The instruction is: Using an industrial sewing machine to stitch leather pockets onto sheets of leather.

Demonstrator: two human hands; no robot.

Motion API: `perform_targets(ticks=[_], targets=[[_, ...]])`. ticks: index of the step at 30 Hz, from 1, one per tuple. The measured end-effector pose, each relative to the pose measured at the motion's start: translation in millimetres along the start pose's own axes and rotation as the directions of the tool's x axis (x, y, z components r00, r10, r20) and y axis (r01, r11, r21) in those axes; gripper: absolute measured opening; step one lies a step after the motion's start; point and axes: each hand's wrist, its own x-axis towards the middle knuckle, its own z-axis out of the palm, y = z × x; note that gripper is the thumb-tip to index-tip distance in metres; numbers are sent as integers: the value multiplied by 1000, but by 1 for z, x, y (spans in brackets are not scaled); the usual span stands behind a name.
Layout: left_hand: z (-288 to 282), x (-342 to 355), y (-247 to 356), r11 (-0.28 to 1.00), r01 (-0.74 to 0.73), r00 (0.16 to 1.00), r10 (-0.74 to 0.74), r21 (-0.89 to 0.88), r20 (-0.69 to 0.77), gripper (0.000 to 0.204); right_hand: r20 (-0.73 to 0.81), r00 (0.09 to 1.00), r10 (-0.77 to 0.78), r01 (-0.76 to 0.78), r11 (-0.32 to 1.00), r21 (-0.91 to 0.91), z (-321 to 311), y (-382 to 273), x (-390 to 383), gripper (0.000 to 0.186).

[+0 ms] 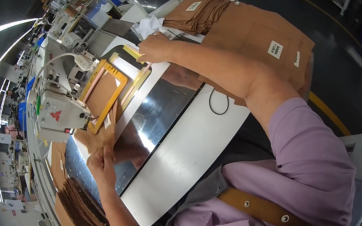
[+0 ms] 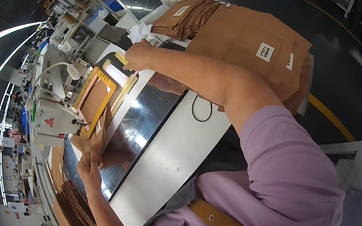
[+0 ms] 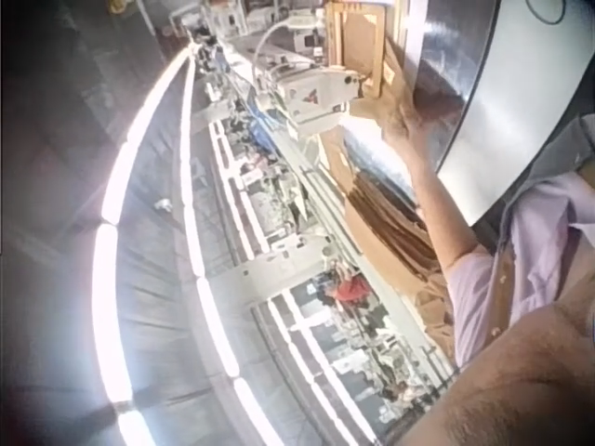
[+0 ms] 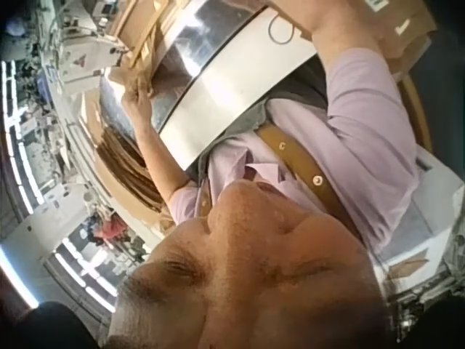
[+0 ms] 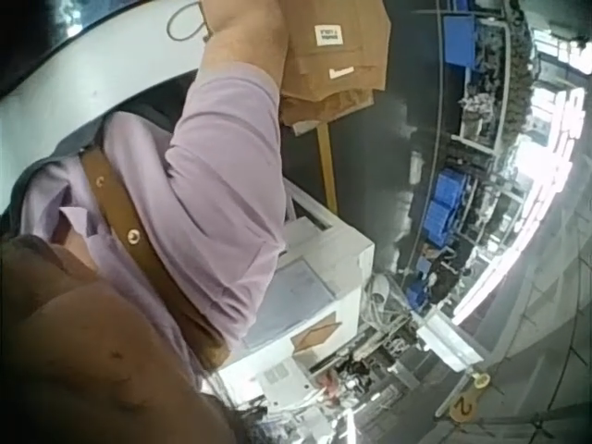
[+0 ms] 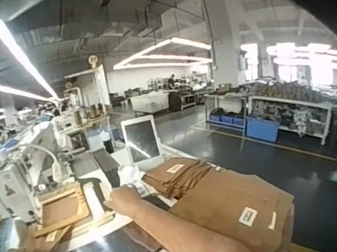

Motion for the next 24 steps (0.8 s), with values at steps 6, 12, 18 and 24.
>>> perform_targets(ticks=[6,12,18,24], targets=[[-1,-60,57,968,-240,969,234,-68,-79,48,109,988,109,-119,988,99,16,-33,-35,72],[38,-102,41,879,66,979,34,-473,200,55,101,987,-125,125,992,0,38,-95,-43,75],[51,-113,98,928,-173,907,281,-329,314,58,10,986,-164,162,981,108,62,-119,-49,55],[44,-122,110,951,-74,892,197,-299,406,55,105,962,-251,238,964,121,79,-143,-43,41]])
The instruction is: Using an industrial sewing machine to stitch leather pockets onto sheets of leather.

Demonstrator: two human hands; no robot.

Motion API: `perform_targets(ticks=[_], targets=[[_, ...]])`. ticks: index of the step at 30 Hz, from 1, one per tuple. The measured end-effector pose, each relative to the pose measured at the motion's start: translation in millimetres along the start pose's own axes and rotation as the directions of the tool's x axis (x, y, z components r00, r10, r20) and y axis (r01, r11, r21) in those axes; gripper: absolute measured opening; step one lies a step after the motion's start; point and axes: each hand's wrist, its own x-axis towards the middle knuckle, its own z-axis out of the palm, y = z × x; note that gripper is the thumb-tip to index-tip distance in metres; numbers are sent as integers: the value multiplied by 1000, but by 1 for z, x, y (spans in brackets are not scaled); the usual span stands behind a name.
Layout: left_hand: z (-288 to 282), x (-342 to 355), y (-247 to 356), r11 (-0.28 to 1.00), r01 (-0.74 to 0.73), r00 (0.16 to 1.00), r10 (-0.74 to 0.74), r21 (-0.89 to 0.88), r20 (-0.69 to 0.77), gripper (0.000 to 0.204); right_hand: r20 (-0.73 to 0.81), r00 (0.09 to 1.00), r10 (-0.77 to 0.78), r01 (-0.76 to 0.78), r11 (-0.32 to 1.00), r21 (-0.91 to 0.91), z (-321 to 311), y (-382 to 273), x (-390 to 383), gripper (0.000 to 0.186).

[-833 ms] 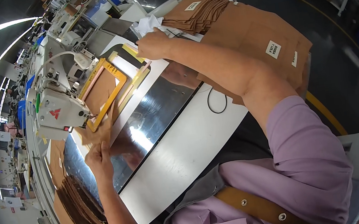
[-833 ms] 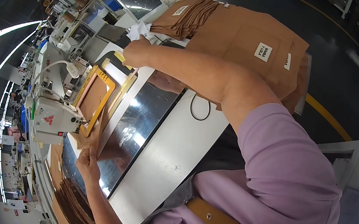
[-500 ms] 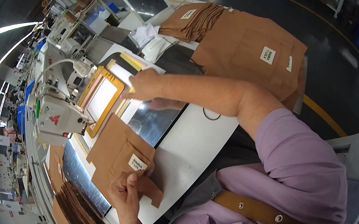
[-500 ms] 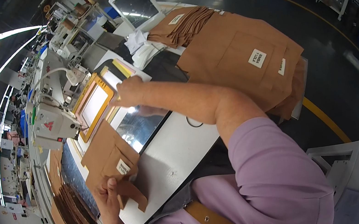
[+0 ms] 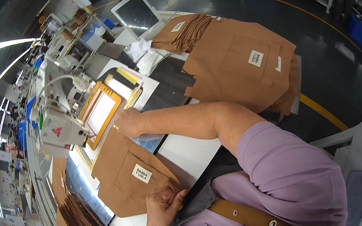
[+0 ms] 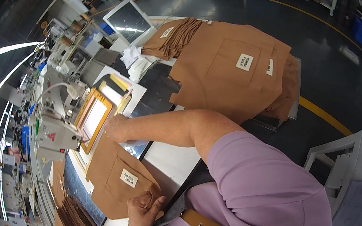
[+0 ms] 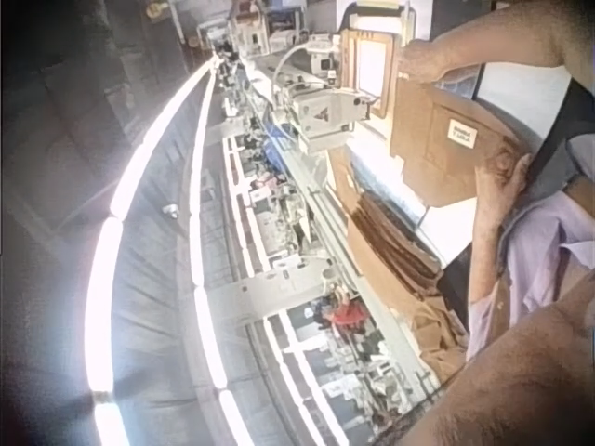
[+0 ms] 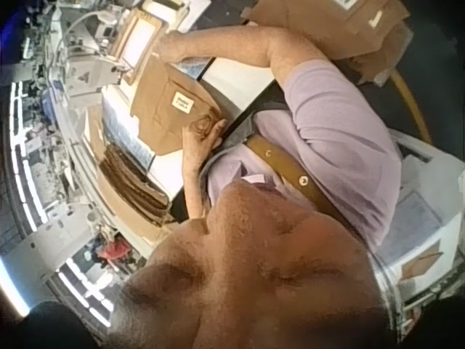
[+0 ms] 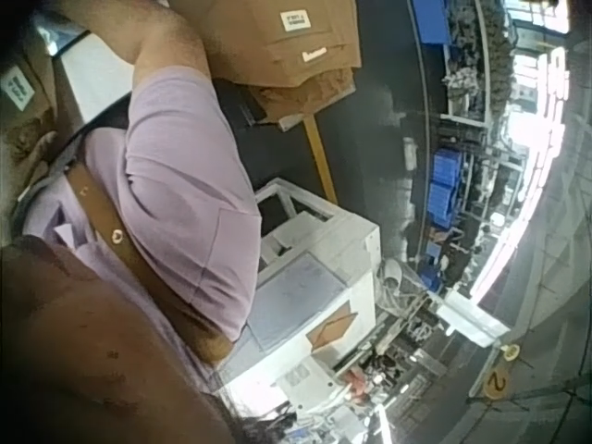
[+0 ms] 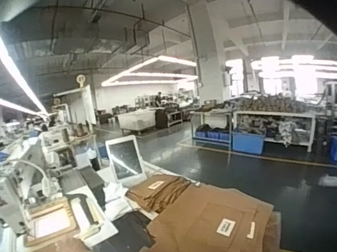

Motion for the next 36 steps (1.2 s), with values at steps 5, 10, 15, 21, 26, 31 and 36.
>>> perform_targets(ticks=[5,10,15,21,26,31,36], targets=[[3,2,6,992,-127,992,127,8,4,54,-49,998,-42,44,998,43,-23,8,-27,69],[13,-6,2,974,-224,974,224,35,-21,58,62,996,64,-63,998,-20,-31,-23,-29,81],[15,-17,6,983,-185,983,185,21,9,62,-72,997,8,-13,998,-64,-8,-20,-16,62],[10,-20,10,980,-170,985,167,104,38,62,-52,999,-13,17,996,92,-11,-3,-8,38],[17,2,16,950,-242,970,241,197,32,54,-464,880,101,30,963,266,-98,56,-37,29],[40,54,14,798,-424,880,475,429,-14,26,-732,657,180,-135,983,121,-199,128,-121,31],[75,116,39,474,-585,679,730,658,77,8,-897,377,231,-478,878,26,-273,203,-265,30]])
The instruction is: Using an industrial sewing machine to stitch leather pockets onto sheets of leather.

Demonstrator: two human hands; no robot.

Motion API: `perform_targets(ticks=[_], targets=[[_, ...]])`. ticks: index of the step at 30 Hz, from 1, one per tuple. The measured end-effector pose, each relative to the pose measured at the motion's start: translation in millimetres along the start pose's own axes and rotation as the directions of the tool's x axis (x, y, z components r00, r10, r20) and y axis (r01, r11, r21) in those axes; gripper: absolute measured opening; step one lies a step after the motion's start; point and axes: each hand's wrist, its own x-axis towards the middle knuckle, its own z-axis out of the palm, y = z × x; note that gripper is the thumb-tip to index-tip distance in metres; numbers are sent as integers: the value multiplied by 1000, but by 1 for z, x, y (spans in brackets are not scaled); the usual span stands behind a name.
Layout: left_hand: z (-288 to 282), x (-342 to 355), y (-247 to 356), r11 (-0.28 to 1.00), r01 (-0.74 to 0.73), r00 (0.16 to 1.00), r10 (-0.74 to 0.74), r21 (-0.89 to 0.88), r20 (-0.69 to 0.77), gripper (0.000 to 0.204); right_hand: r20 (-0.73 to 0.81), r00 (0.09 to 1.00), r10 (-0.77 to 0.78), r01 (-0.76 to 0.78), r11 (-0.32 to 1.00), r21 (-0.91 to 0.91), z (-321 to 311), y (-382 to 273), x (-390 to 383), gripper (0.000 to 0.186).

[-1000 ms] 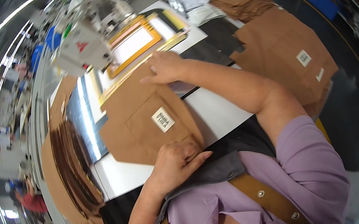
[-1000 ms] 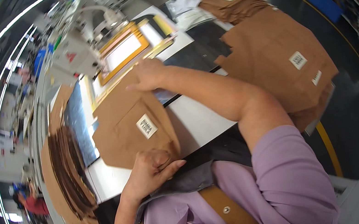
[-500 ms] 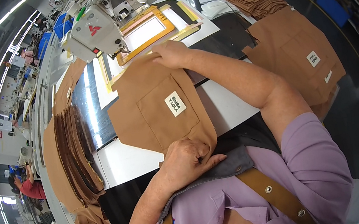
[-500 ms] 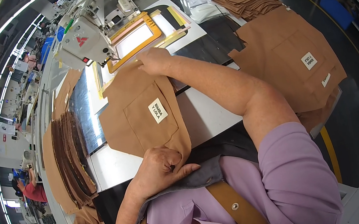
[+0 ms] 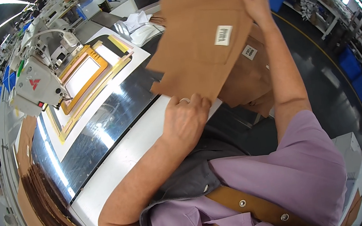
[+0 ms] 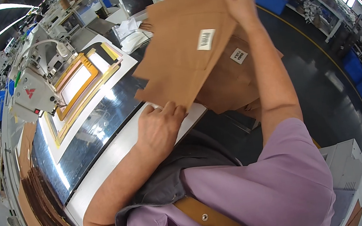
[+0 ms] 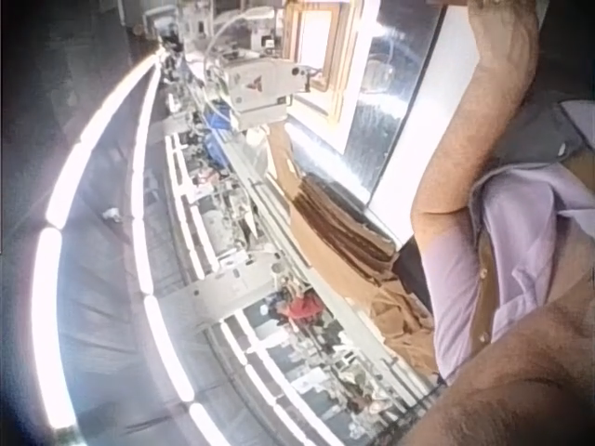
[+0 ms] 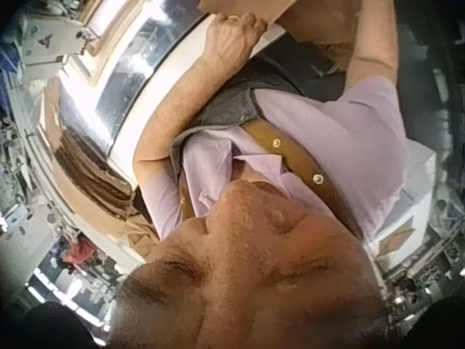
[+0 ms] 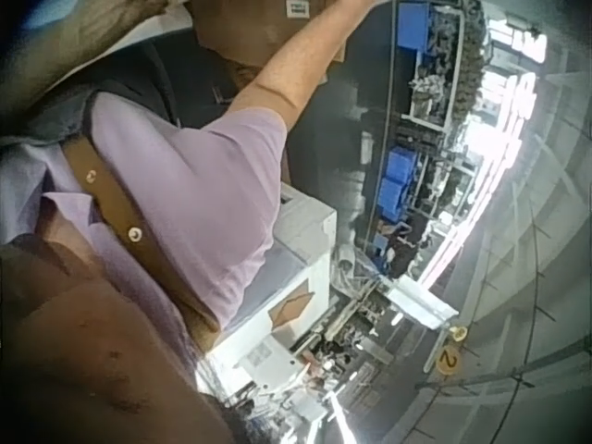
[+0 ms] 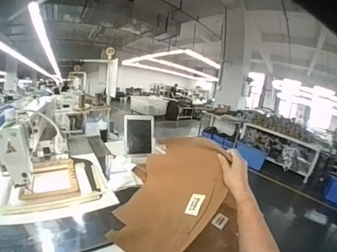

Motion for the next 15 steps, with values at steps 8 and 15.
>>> perform_targets(ticks=[8,15], targets=[[32,15,26,983,-93,996,92,-161,-13,22,-11,910,414,-368,799,-476,-80,148,-86,41],[-88,0,-8,221,96,995,-39,-971,90,16,130,979,159,-139,979,-148,-21,68,-100,38]])
